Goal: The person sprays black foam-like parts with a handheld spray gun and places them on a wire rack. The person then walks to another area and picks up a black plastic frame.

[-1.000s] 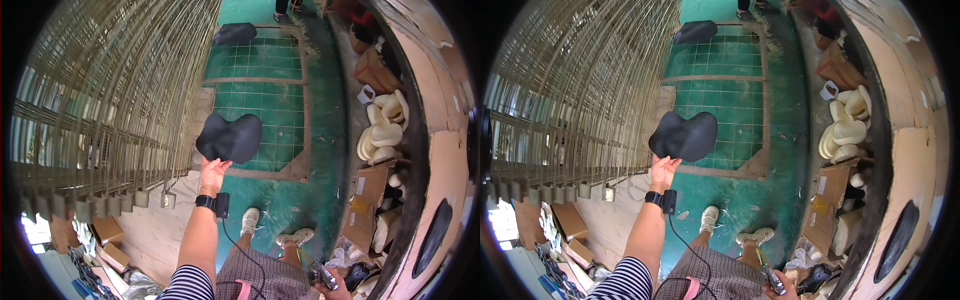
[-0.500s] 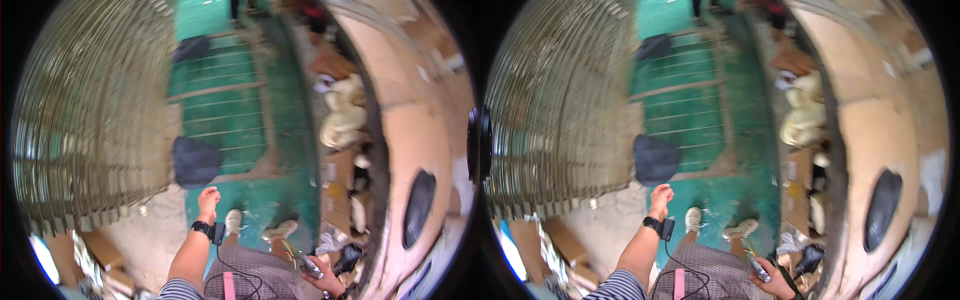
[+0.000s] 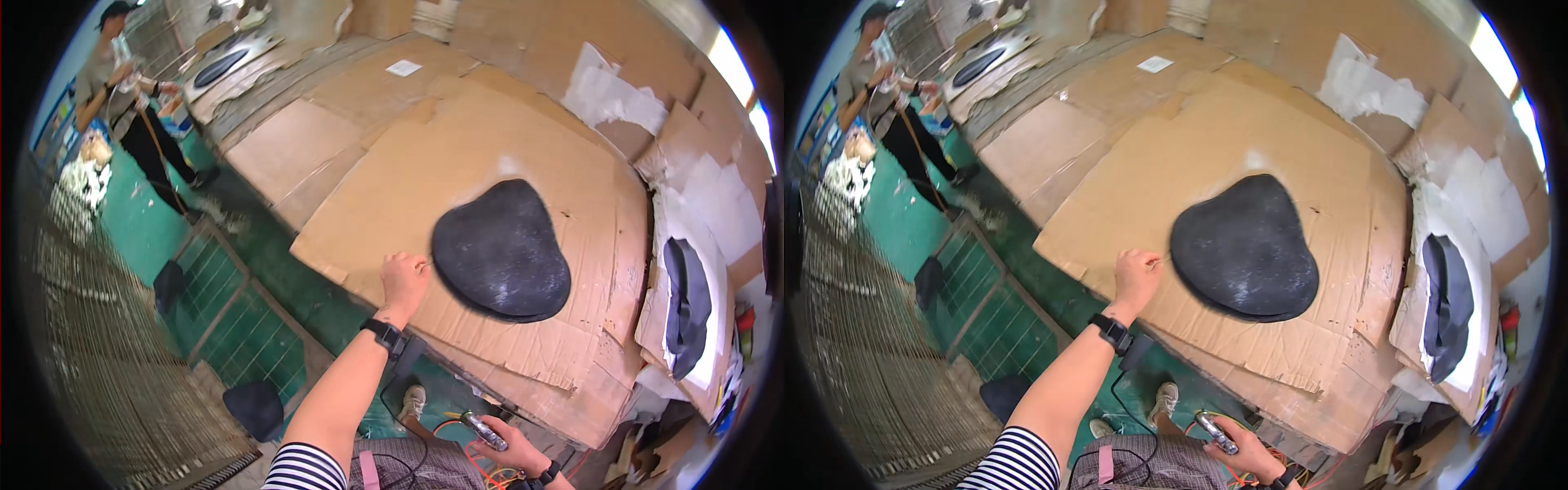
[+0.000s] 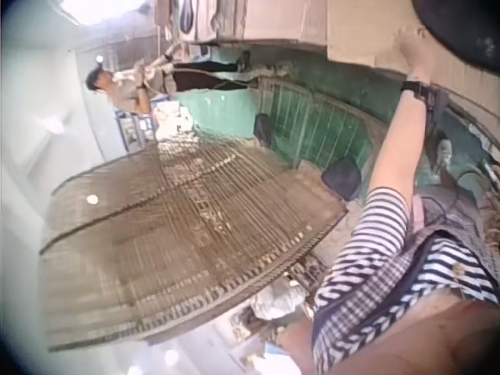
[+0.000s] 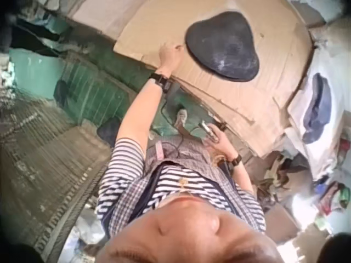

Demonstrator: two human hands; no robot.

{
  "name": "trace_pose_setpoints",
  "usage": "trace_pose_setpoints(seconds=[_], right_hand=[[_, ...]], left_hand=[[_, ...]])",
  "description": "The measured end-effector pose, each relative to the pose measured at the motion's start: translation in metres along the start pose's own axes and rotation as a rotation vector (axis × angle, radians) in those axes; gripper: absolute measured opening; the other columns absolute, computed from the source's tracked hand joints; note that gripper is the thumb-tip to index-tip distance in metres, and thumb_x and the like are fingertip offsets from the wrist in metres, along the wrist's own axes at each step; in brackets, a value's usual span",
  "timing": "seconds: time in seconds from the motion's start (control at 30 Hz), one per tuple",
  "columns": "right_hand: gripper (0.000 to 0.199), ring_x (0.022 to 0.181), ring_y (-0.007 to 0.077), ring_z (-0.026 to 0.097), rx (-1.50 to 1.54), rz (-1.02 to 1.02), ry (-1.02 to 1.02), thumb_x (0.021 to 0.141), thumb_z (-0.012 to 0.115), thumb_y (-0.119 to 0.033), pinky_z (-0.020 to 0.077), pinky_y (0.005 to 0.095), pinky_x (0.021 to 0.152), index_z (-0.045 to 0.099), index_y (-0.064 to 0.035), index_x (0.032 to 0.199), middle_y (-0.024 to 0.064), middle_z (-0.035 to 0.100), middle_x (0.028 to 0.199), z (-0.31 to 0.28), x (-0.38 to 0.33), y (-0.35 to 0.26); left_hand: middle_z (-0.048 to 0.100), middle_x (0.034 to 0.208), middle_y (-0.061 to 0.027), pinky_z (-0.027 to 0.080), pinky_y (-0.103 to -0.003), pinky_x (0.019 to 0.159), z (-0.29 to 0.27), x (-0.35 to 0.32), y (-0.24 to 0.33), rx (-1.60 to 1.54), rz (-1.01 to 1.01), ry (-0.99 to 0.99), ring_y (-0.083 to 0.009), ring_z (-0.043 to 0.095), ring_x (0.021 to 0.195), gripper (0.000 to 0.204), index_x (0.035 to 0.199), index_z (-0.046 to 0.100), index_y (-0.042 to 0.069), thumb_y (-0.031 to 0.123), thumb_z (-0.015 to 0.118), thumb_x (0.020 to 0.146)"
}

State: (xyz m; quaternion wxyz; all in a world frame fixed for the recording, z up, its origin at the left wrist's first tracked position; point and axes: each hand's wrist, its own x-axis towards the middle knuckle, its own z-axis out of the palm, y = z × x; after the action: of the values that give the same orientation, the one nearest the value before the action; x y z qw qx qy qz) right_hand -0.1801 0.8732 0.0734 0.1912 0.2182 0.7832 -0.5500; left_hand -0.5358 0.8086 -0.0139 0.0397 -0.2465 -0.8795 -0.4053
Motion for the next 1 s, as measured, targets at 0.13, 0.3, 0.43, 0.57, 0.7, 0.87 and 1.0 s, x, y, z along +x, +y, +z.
trace_pose_setpoints(seconds=[0.13,0.3,0.43,0.57,0.7,0.87,1.0], right_hand=[[0.060,0.083,0.0174,0.060,0.103,0.070,0.138,0.076,0.073,-0.029,0.0476,0.0300,0.076,0.047,-0.0056,0.124,0.0099,0.063,0.091,-0.025,-0.018,0.033],[0.059,0.082,0.0172,0.061,0.160,0.060,0.193,0.075,0.073,-0.027,0.0476,0.0300,0.076,0.047,-0.0078,0.124,0.0089,0.063,0.089,-0.045,-0.020,0.055],[0.057,0.082,0.0168,0.061,0.231,0.124,0.159,0.075,0.073,-0.027,0.0477,0.0302,0.076,0.048,-0.0079,0.123,0.0086,0.063,0.089,-0.054,-0.018,0.058],[0.056,0.083,0.0168,0.061,0.273,0.054,0.186,0.075,0.073,-0.027,0.0480,0.0305,0.076,0.048,-0.0077,0.122,0.0085,0.063,0.089,-0.053,-0.007,0.068],[0.055,0.082,0.0164,0.061,0.274,0.052,0.212,0.075,0.073,-0.027,0.0481,0.0304,0.076,0.049,-0.0081,0.121,0.0083,0.063,0.088,-0.058,-0.004,0.066],[0.055,0.079,0.0151,0.061,0.231,0.109,0.177,0.075,0.073,-0.027,0.0483,0.0294,0.074,0.050,-0.0090,0.121,0.0067,0.063,0.086,-0.064,-0.001,0.064],[0.055,0.077,0.0136,0.061,0.216,0.109,0.130,0.075,0.073,-0.029,0.0487,0.0289,0.072,0.050,-0.0092,0.122,0.0054,0.063,0.085,-0.067,0.006,0.061]], left_hand=[[0.061,0.097,-0.0080,0.039,-0.044,0.086,0.053,0.023,0.011,0.268,-0.076,-0.111,-0.0273,0.050,0.100,0.025,0.096,0.067,0.012,0.018,0.068,0.072],[0.063,0.093,-0.0076,0.044,-0.045,0.079,0.072,0.044,0.021,0.226,-0.135,-0.166,-0.0287,0.055,0.089,0.011,0.083,0.068,0.012,0.013,0.065,0.072],[0.063,0.094,-0.0102,0.049,-0.047,0.070,0.060,0.060,0.049,-0.595,-0.593,-0.191,-0.0282,0.061,0.080,0.014,0.088,0.062,0.005,0.006,0.054,0.076],[0.060,0.105,-0.0147,0.047,-0.050,0.083,0.063,0.060,0.039,-1.457,-1.198,-0.274,-0.0293,0.058,0.096,0.026,0.105,0.051,-0.002,0.005,0.048,0.080],[0.060,0.104,-0.0106,0.046,-0.045,0.085,0.063,0.053,0.069,-1.445,-1.231,-0.407,-0.0284,0.057,0.098,0.030,0.105,0.053,0.004,0.000,0.050,0.076],[0.059,0.106,-0.0120,0.044,-0.040,0.086,0.057,0.097,0.106,-1.630,-0.850,-0.406,-0.0256,0.055,0.098,0.027,0.105,0.052,-0.002,-0.001,0.048,0.079],[0.059,0.111,-0.0145,0.044,-0.040,0.092,-0.013,0.133,0.146,-1.885,-0.512,-0.376,-0.0257,0.056,0.104,0.029,0.108,0.053,-0.004,0.001,0.047,0.080]])
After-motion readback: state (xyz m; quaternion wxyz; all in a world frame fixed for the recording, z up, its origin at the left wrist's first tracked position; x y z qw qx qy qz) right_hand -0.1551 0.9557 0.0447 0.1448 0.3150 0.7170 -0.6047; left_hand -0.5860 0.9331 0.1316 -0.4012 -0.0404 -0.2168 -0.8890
